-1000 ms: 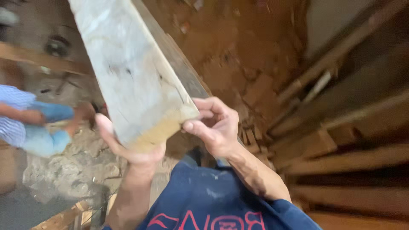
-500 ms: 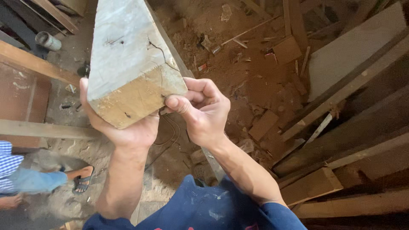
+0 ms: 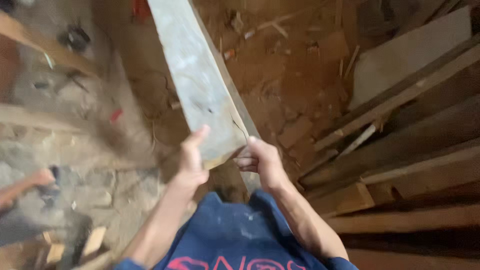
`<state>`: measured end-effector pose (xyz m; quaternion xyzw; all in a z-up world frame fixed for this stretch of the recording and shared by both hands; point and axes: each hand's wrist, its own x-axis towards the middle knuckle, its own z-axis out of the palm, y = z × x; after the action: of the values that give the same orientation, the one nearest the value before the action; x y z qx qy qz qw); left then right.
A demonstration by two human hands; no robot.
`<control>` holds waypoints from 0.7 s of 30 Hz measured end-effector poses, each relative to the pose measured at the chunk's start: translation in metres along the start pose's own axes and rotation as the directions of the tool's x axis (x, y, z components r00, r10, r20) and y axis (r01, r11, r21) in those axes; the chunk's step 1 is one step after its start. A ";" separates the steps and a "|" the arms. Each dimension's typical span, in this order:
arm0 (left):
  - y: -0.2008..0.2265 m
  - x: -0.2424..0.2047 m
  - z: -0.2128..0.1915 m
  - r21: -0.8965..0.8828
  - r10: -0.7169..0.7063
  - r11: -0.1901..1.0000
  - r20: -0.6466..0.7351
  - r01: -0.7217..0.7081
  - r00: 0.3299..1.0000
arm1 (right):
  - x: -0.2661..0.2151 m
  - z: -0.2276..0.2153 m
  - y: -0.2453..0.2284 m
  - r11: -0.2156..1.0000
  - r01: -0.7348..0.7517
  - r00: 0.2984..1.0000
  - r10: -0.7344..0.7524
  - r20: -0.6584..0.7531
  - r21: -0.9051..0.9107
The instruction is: The person uses an electric planer to smooth a long wooden plank, then flips and inspects it. They retrieve a hammer and a nail puller, then use the puller to remove several nails from the plank.
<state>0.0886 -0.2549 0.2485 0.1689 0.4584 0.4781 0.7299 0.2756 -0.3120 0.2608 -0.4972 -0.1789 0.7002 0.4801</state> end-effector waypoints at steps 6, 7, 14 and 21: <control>-0.144 0.044 -0.083 -0.103 -0.204 0.973 0.047 0.208 0.978 | 0.049 -0.049 0.126 0.909 -0.214 0.902 0.043 -0.431 -0.357; -0.161 0.041 -0.092 0.110 -0.231 0.966 -0.049 0.236 0.972 | 0.048 -0.066 0.136 0.890 -0.233 0.894 0.037 -0.447 -0.392; -0.210 0.056 -0.105 0.921 0.215 0.380 -0.178 0.086 0.960 | 0.039 -0.121 0.161 0.291 -0.023 0.886 -0.438 -0.154 -0.956; -0.221 0.069 -0.127 0.874 0.299 0.470 -0.028 -0.122 0.954 | 0.041 -0.109 0.173 0.488 -0.138 0.894 -0.314 -0.321 -0.862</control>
<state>0.1111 -0.3278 -0.0041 0.5230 0.6736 0.2836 0.4384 0.2831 -0.3844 0.0653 -0.8033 -0.4200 0.3560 0.2269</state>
